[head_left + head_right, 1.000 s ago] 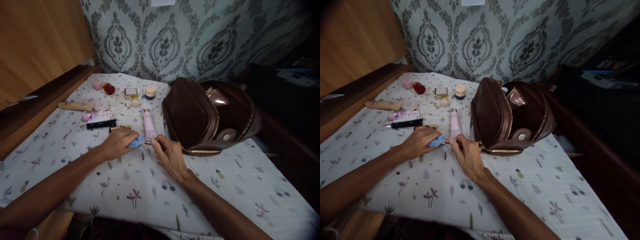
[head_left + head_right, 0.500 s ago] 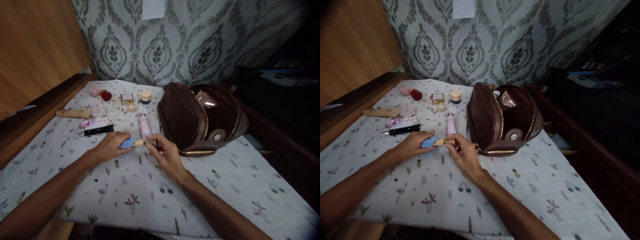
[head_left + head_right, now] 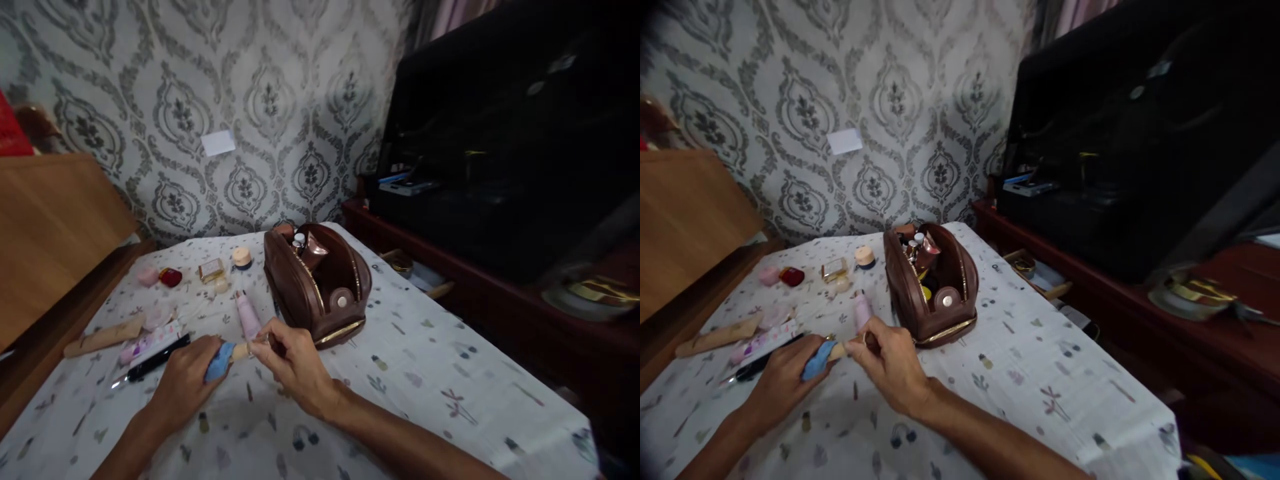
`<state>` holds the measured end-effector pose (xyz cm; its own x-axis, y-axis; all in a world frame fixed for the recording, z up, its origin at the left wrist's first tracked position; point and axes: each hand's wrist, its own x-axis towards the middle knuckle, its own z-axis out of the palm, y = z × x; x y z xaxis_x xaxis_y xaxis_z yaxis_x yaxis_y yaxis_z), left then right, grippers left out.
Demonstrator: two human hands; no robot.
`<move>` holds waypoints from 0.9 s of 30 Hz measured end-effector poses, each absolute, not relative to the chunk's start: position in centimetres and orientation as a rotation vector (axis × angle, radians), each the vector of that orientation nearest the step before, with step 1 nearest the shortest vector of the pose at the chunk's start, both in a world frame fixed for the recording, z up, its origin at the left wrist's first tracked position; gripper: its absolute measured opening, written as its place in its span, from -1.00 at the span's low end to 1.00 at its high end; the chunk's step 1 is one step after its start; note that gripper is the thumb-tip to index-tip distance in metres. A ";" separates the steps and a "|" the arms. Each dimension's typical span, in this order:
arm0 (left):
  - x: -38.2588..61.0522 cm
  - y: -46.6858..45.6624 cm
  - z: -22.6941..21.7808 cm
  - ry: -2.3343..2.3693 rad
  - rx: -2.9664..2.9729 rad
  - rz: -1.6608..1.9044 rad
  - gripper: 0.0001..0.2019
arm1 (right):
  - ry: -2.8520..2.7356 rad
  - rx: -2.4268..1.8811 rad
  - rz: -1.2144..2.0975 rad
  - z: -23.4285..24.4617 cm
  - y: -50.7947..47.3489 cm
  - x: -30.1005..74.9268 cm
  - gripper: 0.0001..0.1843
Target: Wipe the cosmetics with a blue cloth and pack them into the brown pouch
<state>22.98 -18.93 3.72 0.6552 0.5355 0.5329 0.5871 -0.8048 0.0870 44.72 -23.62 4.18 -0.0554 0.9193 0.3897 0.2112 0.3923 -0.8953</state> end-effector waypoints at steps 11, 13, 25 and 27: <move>31.5 -19.5 9.5 -0.660 -2.881 -0.882 -0.84 | -1.539 -0.958 0.683 8.7 -27.5 52.5 -0.83; 33.1 -19.8 10.0 -0.636 -2.935 -0.858 -0.85 | -1.570 -0.941 0.624 9.0 -28.2 54.3 -0.85; 37.4 -17.8 10.9 -0.510 -2.799 -0.668 -0.74 | -1.246 -1.008 0.444 8.7 -29.5 62.4 -0.92; 37.2 -17.0 10.5 -0.541 -2.730 -0.620 -0.65 | -1.226 -1.025 0.414 8.4 -28.9 63.1 -0.93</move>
